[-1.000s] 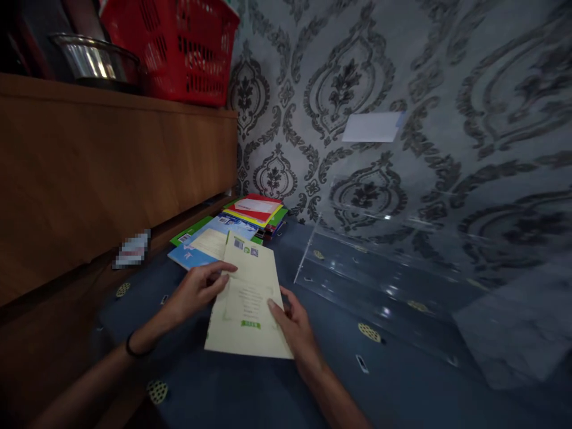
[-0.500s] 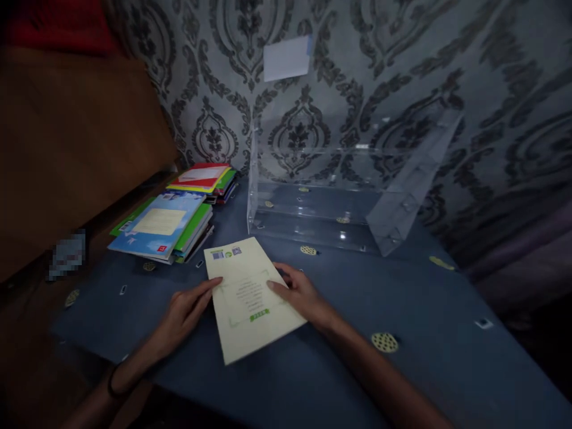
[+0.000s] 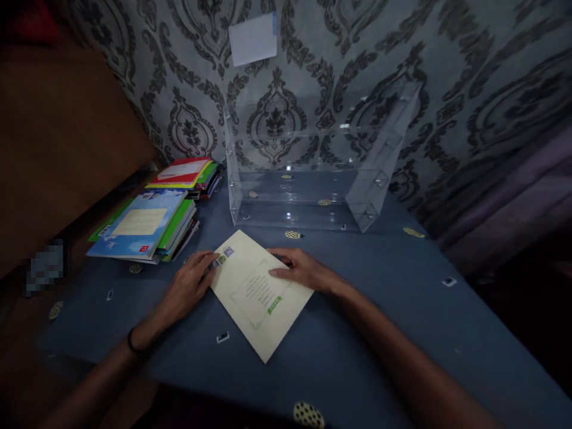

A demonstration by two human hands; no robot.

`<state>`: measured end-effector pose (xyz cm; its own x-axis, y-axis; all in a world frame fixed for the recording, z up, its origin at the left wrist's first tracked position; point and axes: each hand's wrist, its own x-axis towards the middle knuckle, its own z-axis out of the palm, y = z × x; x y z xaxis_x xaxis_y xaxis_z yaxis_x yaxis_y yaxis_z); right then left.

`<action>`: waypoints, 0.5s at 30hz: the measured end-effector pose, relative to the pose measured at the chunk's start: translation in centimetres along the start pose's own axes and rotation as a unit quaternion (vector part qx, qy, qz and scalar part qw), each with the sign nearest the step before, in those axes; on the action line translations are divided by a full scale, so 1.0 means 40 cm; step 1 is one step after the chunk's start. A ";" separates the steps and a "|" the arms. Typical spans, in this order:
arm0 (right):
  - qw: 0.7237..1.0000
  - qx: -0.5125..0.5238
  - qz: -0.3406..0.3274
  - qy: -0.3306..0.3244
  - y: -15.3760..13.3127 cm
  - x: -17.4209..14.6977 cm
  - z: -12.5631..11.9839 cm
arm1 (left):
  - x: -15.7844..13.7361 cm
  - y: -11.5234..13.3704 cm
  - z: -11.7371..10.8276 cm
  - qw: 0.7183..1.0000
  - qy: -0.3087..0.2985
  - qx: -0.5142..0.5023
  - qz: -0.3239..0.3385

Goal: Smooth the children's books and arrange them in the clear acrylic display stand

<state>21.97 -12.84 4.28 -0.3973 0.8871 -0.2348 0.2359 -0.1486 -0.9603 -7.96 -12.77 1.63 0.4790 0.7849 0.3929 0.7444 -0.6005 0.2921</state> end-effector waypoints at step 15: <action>0.930 -0.196 -0.045 0.307 0.111 -0.103 -0.172 | 0.019 -0.013 0.027 0.998 -0.027 0.037 -0.040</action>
<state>30.77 -14.14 2.01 0.1220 0.9886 0.0886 0.5789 0.0017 -0.8154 -7.48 -11.70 0.81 0.4391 0.8388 0.3220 0.8127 -0.5236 0.2558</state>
